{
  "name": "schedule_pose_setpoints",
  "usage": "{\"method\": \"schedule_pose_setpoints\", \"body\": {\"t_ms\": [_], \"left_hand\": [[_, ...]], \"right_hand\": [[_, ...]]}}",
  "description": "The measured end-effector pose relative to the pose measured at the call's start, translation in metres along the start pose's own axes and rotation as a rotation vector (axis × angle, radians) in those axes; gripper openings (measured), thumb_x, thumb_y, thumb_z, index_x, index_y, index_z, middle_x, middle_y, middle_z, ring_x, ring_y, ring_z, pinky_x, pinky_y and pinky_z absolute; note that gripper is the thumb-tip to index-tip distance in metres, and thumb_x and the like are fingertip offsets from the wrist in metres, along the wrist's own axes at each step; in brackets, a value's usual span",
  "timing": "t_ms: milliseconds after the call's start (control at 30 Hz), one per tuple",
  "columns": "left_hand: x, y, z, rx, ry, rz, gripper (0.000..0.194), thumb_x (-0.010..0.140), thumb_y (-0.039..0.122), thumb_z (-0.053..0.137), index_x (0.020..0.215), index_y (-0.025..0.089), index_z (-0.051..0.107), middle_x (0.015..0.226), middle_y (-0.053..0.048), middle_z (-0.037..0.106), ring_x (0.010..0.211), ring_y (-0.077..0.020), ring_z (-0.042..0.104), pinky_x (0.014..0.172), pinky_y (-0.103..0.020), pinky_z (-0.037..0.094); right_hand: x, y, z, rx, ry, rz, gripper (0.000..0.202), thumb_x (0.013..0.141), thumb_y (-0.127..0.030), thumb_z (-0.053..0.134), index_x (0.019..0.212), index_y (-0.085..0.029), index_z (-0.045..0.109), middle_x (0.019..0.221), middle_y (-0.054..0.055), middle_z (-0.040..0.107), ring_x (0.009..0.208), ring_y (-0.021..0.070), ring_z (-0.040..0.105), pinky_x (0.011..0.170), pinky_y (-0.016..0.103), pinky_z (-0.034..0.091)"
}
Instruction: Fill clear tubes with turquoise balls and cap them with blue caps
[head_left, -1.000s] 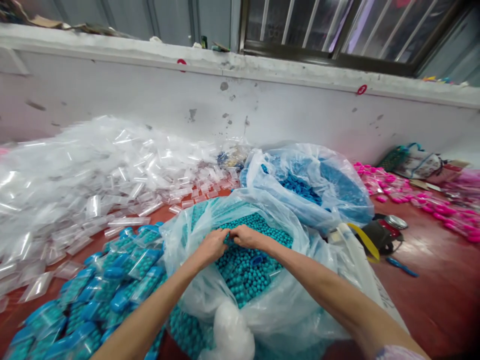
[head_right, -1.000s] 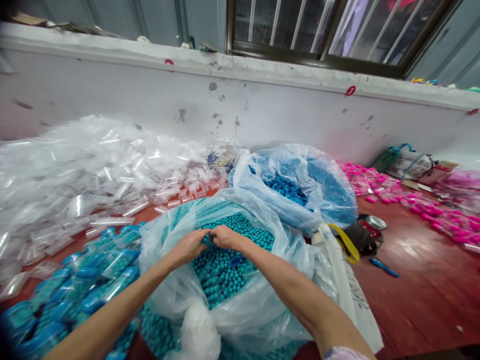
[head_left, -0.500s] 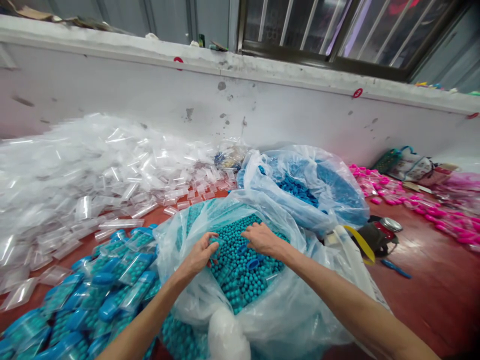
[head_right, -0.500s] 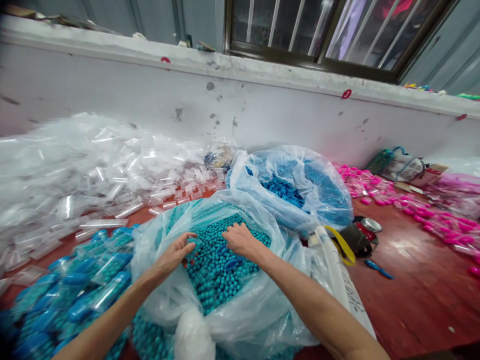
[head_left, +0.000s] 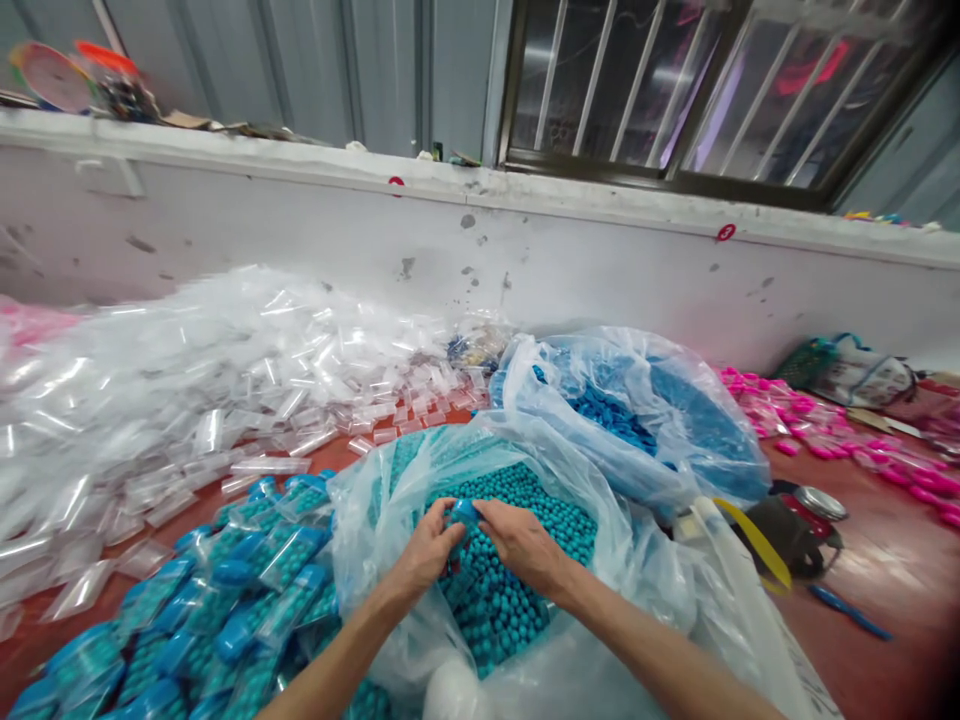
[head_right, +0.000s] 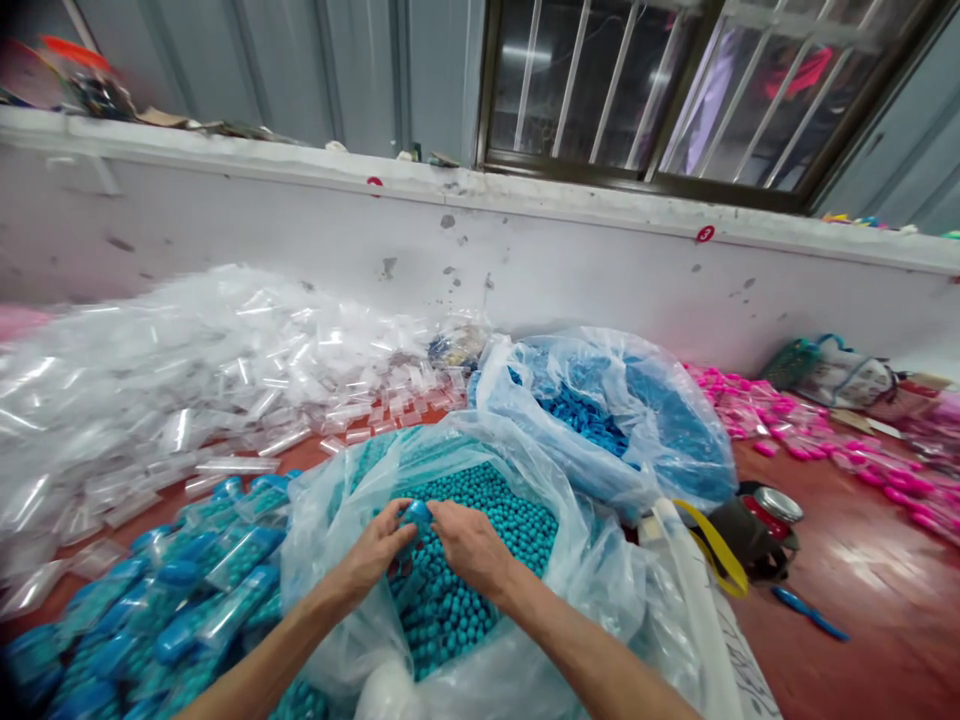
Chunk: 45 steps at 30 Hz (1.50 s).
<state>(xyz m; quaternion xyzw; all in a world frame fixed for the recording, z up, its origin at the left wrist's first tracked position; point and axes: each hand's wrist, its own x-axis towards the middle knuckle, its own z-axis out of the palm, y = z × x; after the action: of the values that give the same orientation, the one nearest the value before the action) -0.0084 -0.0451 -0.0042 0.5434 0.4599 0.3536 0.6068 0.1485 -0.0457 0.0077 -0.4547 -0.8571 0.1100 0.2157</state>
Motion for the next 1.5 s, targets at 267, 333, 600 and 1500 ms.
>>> {"method": "schedule_pose_setpoints", "body": {"t_ms": [267, 333, 600, 1500], "left_hand": [[-0.008, 0.002, 0.005, -0.156, 0.001, 0.021, 0.062, 0.071, 0.046, 0.053, 0.12, 0.017, 0.029, 0.057, 0.008, 0.049, 0.035, -0.0059, 0.044, 0.032, -0.016, 0.025], [-0.009, 0.001, 0.008, -0.177, 0.014, 0.032, 0.061, 0.07, 0.046, 0.054, 0.118, 0.017, 0.031, 0.054, 0.009, 0.047, 0.032, -0.0051, 0.041, 0.031, -0.016, 0.023], [-0.014, -0.001, 0.014, -0.177, 0.131, 0.034, 0.041, 0.072, 0.046, 0.051, 0.101, 0.02, 0.04, 0.045, 0.013, 0.036, 0.028, -0.0043, 0.033, 0.03, -0.015, 0.024], [-0.023, 0.023, 0.027, -0.209, 0.249, 0.093, 0.027, 0.072, 0.033, 0.053, 0.094, 0.018, 0.049, 0.057, 0.006, 0.046, 0.051, -0.0085, 0.041, 0.049, -0.019, 0.033]], "right_hand": [[0.002, -0.01, -0.01, 0.334, 0.14, 0.184, 0.02, 0.083, -0.018, 0.046, 0.076, -0.017, 0.064, 0.067, 0.0, 0.063, 0.063, 0.0121, 0.056, 0.062, 0.022, 0.042], [0.001, -0.011, -0.01, 0.343, 0.135, 0.147, 0.018, 0.082, -0.018, 0.047, 0.077, -0.017, 0.064, 0.068, 0.0, 0.064, 0.064, 0.0123, 0.056, 0.063, 0.022, 0.042], [-0.007, -0.01, -0.019, 0.358, 0.029, 0.033, 0.016, 0.078, -0.015, 0.047, 0.083, -0.017, 0.062, 0.079, 0.004, 0.063, 0.076, 0.0153, 0.057, 0.072, 0.027, 0.043], [-0.009, -0.041, 0.01, 0.144, 0.15, 0.073, 0.069, 0.063, -0.026, 0.06, 0.123, -0.01, 0.031, 0.104, 0.016, 0.05, 0.091, 0.0283, 0.055, 0.074, 0.042, 0.048]]}}
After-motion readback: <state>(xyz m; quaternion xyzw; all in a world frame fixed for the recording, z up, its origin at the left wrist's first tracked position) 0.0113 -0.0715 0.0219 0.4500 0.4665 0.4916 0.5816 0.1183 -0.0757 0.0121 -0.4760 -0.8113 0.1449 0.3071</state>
